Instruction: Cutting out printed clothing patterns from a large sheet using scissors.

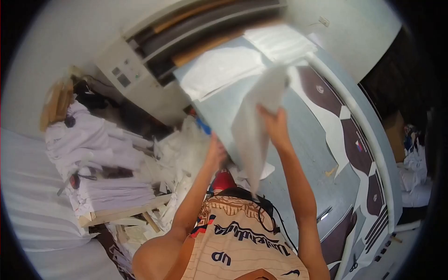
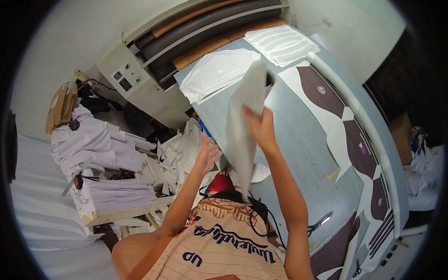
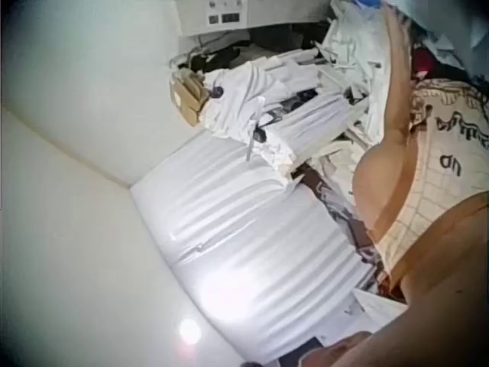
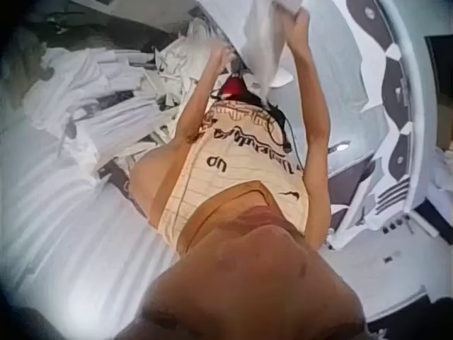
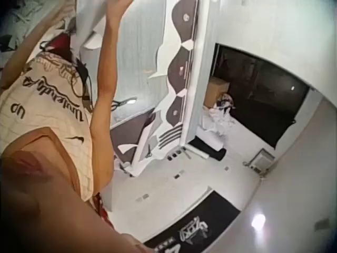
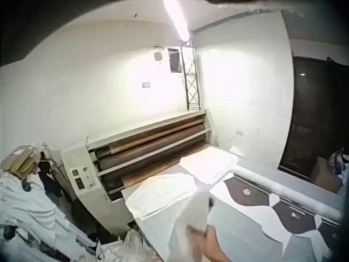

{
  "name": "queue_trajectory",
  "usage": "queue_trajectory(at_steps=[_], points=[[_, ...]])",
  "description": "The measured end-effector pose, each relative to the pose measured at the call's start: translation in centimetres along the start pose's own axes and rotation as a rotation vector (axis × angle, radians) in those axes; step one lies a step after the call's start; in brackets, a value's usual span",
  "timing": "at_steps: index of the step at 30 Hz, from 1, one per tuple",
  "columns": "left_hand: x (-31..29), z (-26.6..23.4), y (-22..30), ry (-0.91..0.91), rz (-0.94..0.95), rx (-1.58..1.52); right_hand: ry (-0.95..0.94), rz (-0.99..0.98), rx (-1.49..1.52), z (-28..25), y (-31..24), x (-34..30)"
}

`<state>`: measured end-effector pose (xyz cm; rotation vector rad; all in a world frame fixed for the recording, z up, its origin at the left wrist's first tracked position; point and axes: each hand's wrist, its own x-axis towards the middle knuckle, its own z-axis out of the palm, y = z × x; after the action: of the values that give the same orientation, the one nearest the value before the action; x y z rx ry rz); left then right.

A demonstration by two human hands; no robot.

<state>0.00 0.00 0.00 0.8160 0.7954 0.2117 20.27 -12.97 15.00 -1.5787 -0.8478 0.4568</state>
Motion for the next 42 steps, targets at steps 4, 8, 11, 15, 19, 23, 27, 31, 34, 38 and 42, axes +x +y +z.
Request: queue_trajectory(at_steps=[4, 8, 11, 15, 19, 23, 27, 31, 34, 38, 42], points=[[3.1, -1.2, 4.3, -0.127, -0.069, -0.247, 0.344, 0.175, 0.597, 4.3, -0.4, 13.9], [11.5, -5.2, 14.2, -0.241, -0.320, -0.568, 0.494, 0.109, 0.736, 8.2, 2.7, 27.9], [20.9, -7.8, 22.8, -0.172, 0.046, -0.377, 0.561, 0.031, 0.713, 11.2, 5.5, 38.3], [30.9, -9.3, 34.3, -0.098, 0.065, -0.500, 0.541, -0.039, 1.003, 12.3, 8.8, 48.4], [38.7, -8.6, 38.8, -0.263, 0.026, -0.778, 0.469, 0.018, 1.139, 11.8, 14.3, 52.8], [47.3, -9.6, 36.5, -0.382, 0.139, -0.774, 0.617, 0.286, 1.008, 13.2, 24.1, 53.9], [53.1, -14.5, 33.0, -0.999, -0.072, -0.981, 0.645, 0.523, 0.806, 13.8, 34.4, 52.0], [54.4, -15.2, 29.8, -0.167, 0.005, -0.443, 0.820, 0.649, 0.715, 14.3, 40.5, 49.8], [53.4, -14.2, 29.1, -0.170, -0.019, -0.588, 0.744, 0.716, 0.801, 14.2, 40.8, 47.8], [52.4, -12.5, 30.9, -0.102, 0.012, -0.780, 0.666, 0.625, 1.002, 14.1, 36.5, 49.7], [54.2, -10.0, 35.4, -0.062, 0.219, -0.671, 0.726, 0.532, 0.842, 12.3, 30.2, 54.7]])
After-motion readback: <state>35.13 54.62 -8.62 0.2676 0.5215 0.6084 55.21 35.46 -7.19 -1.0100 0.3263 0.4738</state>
